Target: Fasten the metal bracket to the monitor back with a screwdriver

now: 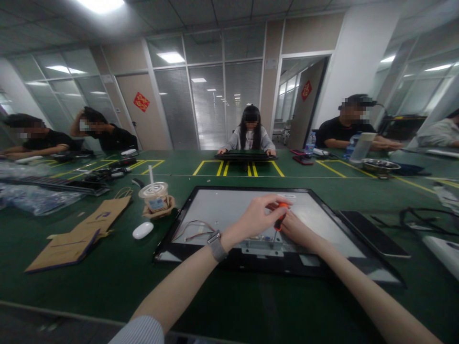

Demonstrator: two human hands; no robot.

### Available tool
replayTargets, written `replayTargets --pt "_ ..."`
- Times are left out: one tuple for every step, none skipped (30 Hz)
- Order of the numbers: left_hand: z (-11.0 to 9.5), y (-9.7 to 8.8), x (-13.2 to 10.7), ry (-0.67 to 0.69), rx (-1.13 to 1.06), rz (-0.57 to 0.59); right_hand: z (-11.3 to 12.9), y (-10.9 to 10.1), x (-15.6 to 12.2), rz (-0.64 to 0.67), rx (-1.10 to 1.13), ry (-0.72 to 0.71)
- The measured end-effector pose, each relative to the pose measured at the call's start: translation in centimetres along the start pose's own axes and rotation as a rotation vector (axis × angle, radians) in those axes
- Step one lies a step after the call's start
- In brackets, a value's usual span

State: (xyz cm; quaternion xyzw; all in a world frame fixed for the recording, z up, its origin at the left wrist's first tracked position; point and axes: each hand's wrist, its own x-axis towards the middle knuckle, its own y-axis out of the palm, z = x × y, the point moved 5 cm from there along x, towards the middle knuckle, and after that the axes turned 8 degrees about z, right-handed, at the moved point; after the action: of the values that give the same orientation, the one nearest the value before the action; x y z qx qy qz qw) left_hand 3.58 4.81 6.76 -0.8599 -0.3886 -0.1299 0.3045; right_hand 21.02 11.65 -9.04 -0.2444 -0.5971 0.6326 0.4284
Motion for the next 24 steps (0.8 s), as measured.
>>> replayTargets --pt "0.01 0.0 -0.01 0.002 -0.001 0.0 0.07 -0.07 -0.02 -0.004 0.001 -0.002" --pt "0.03 0.0 -0.02 0.003 -0.002 0.001 0.15 -0.12 -0.04 -0.005 0.003 -0.007" --pt "0.06 0.01 -0.03 0.004 -0.002 0.002 0.23 -0.15 -0.05 -0.005 0.004 -0.014" --pt "0.09 0.01 -0.04 0.004 -0.002 0.002 0.31 -0.17 -0.06 -0.002 0.002 -0.024" --pt "0.12 0.01 -0.04 0.005 -0.002 0.003 0.36 -0.18 -0.06 -0.002 -0.002 -0.031" --pt "0.14 0.03 -0.04 0.006 -0.003 0.005 0.39 -0.19 -0.07 -0.004 -0.009 -0.037" --pt "0.14 0.03 -0.04 0.006 -0.004 0.006 0.4 -0.2 -0.07 -0.006 -0.016 -0.042" --pt "0.14 0.03 -0.03 0.007 -0.004 0.006 0.39 -0.2 -0.06 -0.007 -0.023 -0.047" --pt "0.14 0.04 -0.01 0.006 -0.005 0.008 0.37 -0.19 -0.05 -0.007 -0.026 -0.052" --pt "0.14 0.05 0.01 0.005 -0.005 0.01 0.33 -0.17 -0.04 -0.005 -0.027 -0.057" --pt "0.14 0.05 0.03 0.004 -0.006 0.01 0.29 -0.13 -0.02 -0.004 -0.026 -0.061" --pt "0.13 0.05 0.04 0.004 -0.007 0.011 0.23 -0.08 0.01 -0.005 -0.024 -0.062" --pt "0.14 0.05 0.06 0.005 -0.008 0.011 0.13 -0.03 0.04 -0.008 -0.021 -0.06" --pt "0.15 0.06 0.06 0.006 -0.009 0.012 0.02 0.05 0.07 -0.013 -0.019 -0.055" --pt "0.17 0.05 0.07 0.007 -0.008 0.01 -0.1 0.14 0.1 -0.018 -0.015 -0.05" --pt "0.21 0.05 0.06 0.006 -0.006 0.008 -0.22 0.24 0.13 -0.021 -0.012 -0.046" --pt "0.25 0.04 0.06 0.003 -0.001 0.007 -0.32 0.34 0.15 -0.022 -0.009 -0.045" --pt "0.3 0.04 0.06 0.0 0.004 0.005 -0.39 0.42 0.17 -0.022 -0.007 -0.046" --pt "0.35 0.04 0.06 -0.003 0.009 0.004 -0.43 0.47 0.17 -0.021 -0.006 -0.048" --pt "0.37 0.04 0.06 -0.003 0.012 0.005 -0.45 0.5 0.17 -0.019 -0.006 -0.051" --pt "0.38 0.03 0.06 -0.001 0.013 0.004 -0.46 0.5 0.16 -0.016 -0.006 -0.053" --pt "0.37 0.03 0.07 0.004 0.01 0.003 -0.47 0.49 0.15 -0.013 -0.005 -0.052" --pt "0.35 0.02 0.07 0.01 0.006 0.003 -0.47 0.45 0.14 -0.012 -0.003 -0.049" --pt "0.31 0.02 0.07 0.015 0.002 0.003 -0.47 0.41 0.13 -0.012 -0.001 -0.045"
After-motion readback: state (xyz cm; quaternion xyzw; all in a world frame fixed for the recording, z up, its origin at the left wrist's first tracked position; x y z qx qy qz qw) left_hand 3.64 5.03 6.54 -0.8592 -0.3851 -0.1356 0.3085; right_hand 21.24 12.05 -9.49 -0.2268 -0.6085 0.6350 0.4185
